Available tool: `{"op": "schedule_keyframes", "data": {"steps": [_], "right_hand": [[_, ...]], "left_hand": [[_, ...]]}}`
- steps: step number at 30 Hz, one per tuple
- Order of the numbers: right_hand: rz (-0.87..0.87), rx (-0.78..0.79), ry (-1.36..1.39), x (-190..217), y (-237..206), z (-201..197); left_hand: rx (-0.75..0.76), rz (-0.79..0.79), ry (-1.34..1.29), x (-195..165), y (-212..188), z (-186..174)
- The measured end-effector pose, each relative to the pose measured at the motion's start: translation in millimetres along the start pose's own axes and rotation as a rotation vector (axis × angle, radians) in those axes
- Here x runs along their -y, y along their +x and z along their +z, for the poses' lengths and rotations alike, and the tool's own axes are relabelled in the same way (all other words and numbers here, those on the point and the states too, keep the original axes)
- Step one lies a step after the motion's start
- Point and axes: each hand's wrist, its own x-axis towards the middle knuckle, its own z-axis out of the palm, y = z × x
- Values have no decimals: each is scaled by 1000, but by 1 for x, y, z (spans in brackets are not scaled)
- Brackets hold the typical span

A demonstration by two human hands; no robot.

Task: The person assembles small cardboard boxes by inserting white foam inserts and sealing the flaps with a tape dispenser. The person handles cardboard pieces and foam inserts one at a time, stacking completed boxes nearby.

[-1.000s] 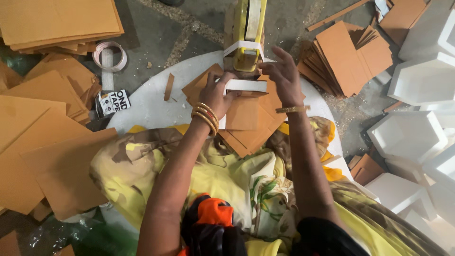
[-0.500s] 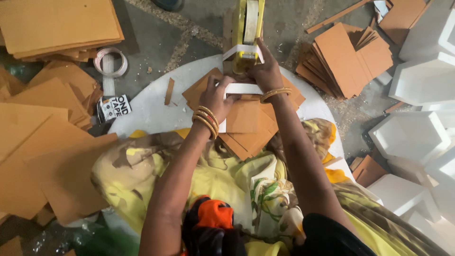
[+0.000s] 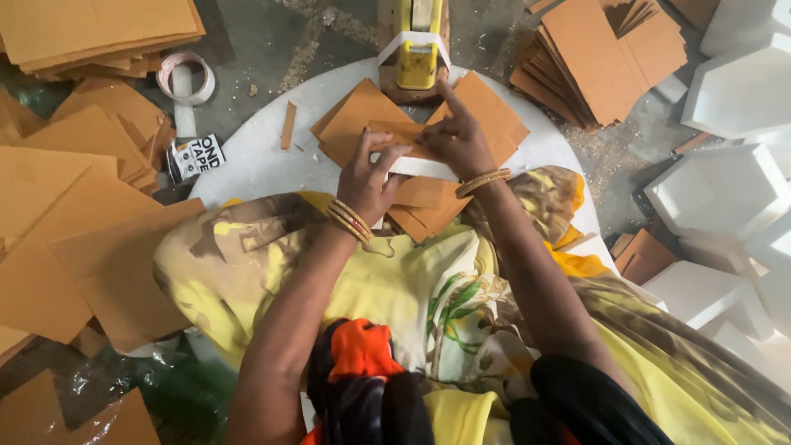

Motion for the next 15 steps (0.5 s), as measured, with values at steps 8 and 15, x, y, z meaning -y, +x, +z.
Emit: {"op": "schedule_keyframes", "data": {"steps": [8,15], "right_hand": [[93,-161,-361,-4,24,-4],[398,-186,507,-26,7,-8]], "left_hand": [[-24,46,51,-3,-8,0],[-156,65,26,1,2,-19]]}}
